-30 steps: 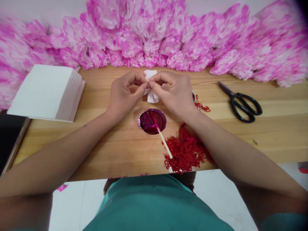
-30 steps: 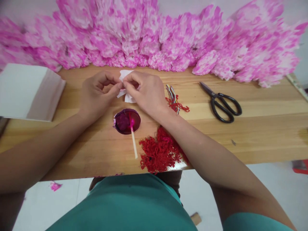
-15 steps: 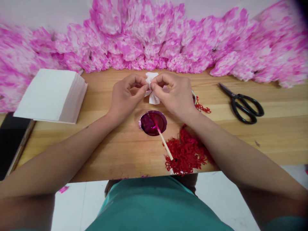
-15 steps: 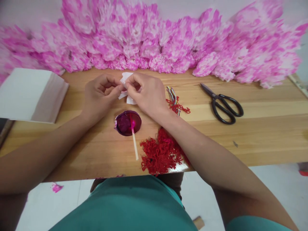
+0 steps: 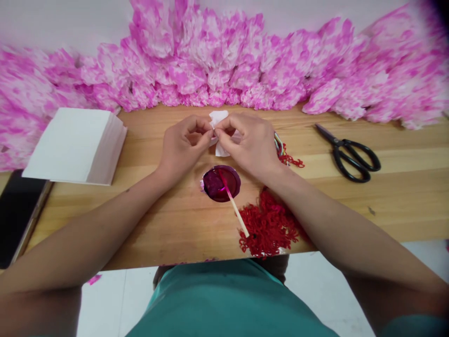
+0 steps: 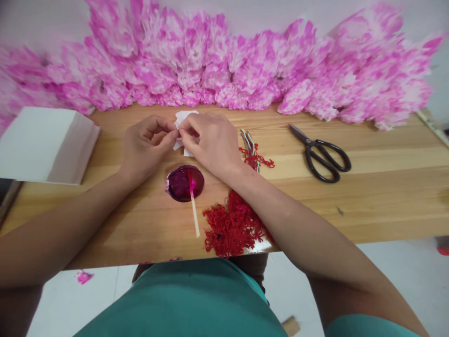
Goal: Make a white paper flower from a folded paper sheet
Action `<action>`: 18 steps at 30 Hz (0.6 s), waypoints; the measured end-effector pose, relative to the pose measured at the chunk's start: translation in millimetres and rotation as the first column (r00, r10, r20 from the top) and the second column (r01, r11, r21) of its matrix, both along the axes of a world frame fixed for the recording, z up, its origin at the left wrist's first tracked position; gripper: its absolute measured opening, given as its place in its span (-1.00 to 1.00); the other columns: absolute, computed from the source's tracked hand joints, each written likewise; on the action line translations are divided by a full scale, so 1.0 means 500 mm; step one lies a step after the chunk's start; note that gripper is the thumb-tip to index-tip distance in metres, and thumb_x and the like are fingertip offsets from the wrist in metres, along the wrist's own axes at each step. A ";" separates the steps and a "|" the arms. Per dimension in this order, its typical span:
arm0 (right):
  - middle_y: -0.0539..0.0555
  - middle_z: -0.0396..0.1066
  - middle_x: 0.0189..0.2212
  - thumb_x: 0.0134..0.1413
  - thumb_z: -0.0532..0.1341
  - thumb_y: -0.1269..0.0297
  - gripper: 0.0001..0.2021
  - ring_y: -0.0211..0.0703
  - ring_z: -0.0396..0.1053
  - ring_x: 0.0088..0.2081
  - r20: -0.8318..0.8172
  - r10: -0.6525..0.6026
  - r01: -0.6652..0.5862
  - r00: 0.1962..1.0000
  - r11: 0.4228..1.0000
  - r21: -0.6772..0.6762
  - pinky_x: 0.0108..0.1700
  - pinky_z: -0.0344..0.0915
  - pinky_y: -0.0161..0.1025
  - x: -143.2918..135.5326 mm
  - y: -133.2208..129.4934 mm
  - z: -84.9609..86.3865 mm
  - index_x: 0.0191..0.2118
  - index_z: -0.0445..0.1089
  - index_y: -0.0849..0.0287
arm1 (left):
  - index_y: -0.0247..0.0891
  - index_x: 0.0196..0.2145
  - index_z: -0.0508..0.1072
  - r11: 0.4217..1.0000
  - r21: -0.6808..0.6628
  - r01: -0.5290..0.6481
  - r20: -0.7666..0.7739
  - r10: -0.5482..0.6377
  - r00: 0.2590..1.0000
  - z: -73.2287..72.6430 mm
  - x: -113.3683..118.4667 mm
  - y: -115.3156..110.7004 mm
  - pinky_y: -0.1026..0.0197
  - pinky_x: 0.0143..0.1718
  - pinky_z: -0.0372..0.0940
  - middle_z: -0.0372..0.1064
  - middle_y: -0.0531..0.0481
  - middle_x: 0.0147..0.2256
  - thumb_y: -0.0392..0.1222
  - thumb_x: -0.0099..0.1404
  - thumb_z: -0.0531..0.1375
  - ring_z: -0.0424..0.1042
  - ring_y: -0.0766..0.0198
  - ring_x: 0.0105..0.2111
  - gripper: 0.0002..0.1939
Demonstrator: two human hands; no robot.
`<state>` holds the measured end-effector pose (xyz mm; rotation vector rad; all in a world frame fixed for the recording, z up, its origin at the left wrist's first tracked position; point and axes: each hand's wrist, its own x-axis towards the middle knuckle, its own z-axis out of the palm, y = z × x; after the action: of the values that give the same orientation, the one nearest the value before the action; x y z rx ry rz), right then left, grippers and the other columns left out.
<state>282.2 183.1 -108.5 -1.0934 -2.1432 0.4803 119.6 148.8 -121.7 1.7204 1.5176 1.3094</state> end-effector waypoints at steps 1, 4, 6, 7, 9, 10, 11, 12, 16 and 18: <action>0.00 0.49 -0.40 0.17 0.19 0.23 -0.87 -0.11 0.40 -0.26 0.002 -0.002 0.002 1.000 1.000 0.010 -0.14 0.25 -0.18 0.000 0.001 -0.001 -0.39 0.42 0.05 | -0.24 -0.37 0.44 1.000 -0.001 0.009 0.008 -0.009 1.000 0.000 0.000 0.000 0.29 -0.29 0.40 0.47 0.02 -0.37 -0.07 0.25 0.25 0.47 0.30 -0.31 -0.82; 0.02 0.47 -0.43 0.18 0.18 0.22 -0.85 -0.11 0.39 -0.29 -0.003 -0.004 0.004 1.000 0.999 0.042 -0.18 0.23 -0.18 0.001 0.004 -0.005 -0.39 0.42 0.09 | -0.24 -0.35 0.44 0.999 -0.015 0.046 0.041 -0.046 0.998 -0.001 -0.001 -0.001 0.25 -0.25 0.41 0.46 0.03 -0.35 -0.04 0.27 0.23 0.48 0.29 -0.30 -0.80; 0.03 0.47 -0.44 0.18 0.16 0.24 -0.85 -0.13 0.37 -0.32 -0.002 -0.007 0.007 1.000 0.998 0.059 -0.20 0.21 -0.18 0.001 0.006 -0.008 -0.38 0.42 0.11 | -0.23 -0.32 0.45 0.998 -0.025 0.061 0.070 -0.059 0.996 -0.001 -0.004 -0.001 0.23 -0.21 0.41 0.47 0.03 -0.32 -0.04 0.28 0.22 0.49 0.28 -0.28 -0.81; 0.03 0.46 -0.44 0.18 0.16 0.25 -0.85 -0.14 0.37 -0.33 -0.001 -0.010 0.010 1.000 0.998 0.061 -0.21 0.20 -0.18 0.001 0.006 -0.009 -0.37 0.42 0.12 | -0.22 -0.30 0.45 0.998 -0.027 0.063 0.088 -0.060 0.994 -0.001 -0.005 -0.001 0.22 -0.20 0.41 0.47 0.03 -0.31 -0.04 0.28 0.22 0.50 0.28 -0.27 -0.81; 0.01 0.45 -0.44 0.17 0.15 0.28 -0.86 -0.16 0.35 -0.35 -0.006 -0.014 0.015 1.000 0.998 0.054 -0.22 0.19 -0.19 0.001 0.007 -0.012 -0.36 0.42 0.13 | -0.20 -0.26 0.45 0.998 -0.030 0.051 0.118 -0.047 0.992 -0.003 -0.009 0.000 0.20 -0.18 0.41 0.49 0.03 -0.28 -0.02 0.30 0.21 0.50 0.27 -0.26 -0.80; 0.01 0.46 -0.44 0.17 0.15 0.28 -0.87 -0.17 0.35 -0.35 -0.013 -0.015 0.016 1.000 0.999 0.047 -0.22 0.19 -0.20 0.001 0.007 -0.013 -0.36 0.41 0.13 | -0.19 -0.24 0.45 0.999 -0.033 0.040 0.127 -0.036 0.991 -0.004 -0.010 0.001 0.19 -0.17 0.41 0.50 0.03 -0.27 -0.01 0.32 0.19 0.51 0.27 -0.25 -0.79; 0.01 0.46 -0.43 0.18 0.14 0.29 -0.87 -0.17 0.36 -0.34 -0.023 -0.015 0.016 1.000 0.999 0.039 -0.22 0.19 -0.20 0.002 0.007 -0.014 -0.35 0.41 0.13 | -0.18 -0.22 0.44 0.999 -0.037 0.028 0.130 -0.023 0.991 -0.004 -0.012 0.002 0.18 -0.16 0.41 0.50 0.03 -0.26 0.01 0.34 0.17 0.51 0.27 -0.24 -0.78; 0.01 0.47 -0.42 0.18 0.14 0.28 -0.87 -0.17 0.36 -0.34 -0.034 -0.014 0.015 0.999 0.999 0.029 -0.22 0.20 -0.19 0.002 0.006 -0.015 -0.35 0.41 0.13 | -0.18 -0.20 0.44 0.999 -0.036 0.015 0.131 -0.011 0.991 -0.002 -0.014 0.003 0.18 -0.14 0.40 0.50 0.04 -0.26 0.02 0.36 0.15 0.50 0.27 -0.23 -0.77; 0.02 0.47 -0.40 0.21 0.12 0.25 -0.86 -0.15 0.38 -0.32 -0.077 -0.018 0.016 0.997 1.000 -0.021 -0.20 0.23 -0.17 0.003 0.006 -0.018 -0.33 0.39 0.12 | -0.17 -0.14 0.42 0.992 0.121 0.029 0.144 -0.047 0.988 0.036 -0.029 -0.003 0.16 -0.07 0.35 0.48 0.10 -0.26 -0.04 0.41 0.14 0.48 0.34 -0.21 -0.82; 0.02 0.46 -0.40 0.23 0.11 0.23 -0.85 -0.13 0.39 -0.30 -0.084 -0.018 0.015 0.996 0.999 -0.036 -0.18 0.25 -0.15 0.003 0.005 -0.018 -0.31 0.39 0.11 | -0.19 -0.14 0.41 0.977 0.211 -0.028 0.182 -0.011 0.983 0.074 -0.040 -0.013 0.15 0.01 0.31 0.46 0.10 -0.26 -0.11 0.42 0.14 0.45 0.37 -0.20 -0.86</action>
<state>283.8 185.5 -117.4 -1.0893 -2.0580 0.5489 99.4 142.2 -84.9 1.6676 1.3230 1.6367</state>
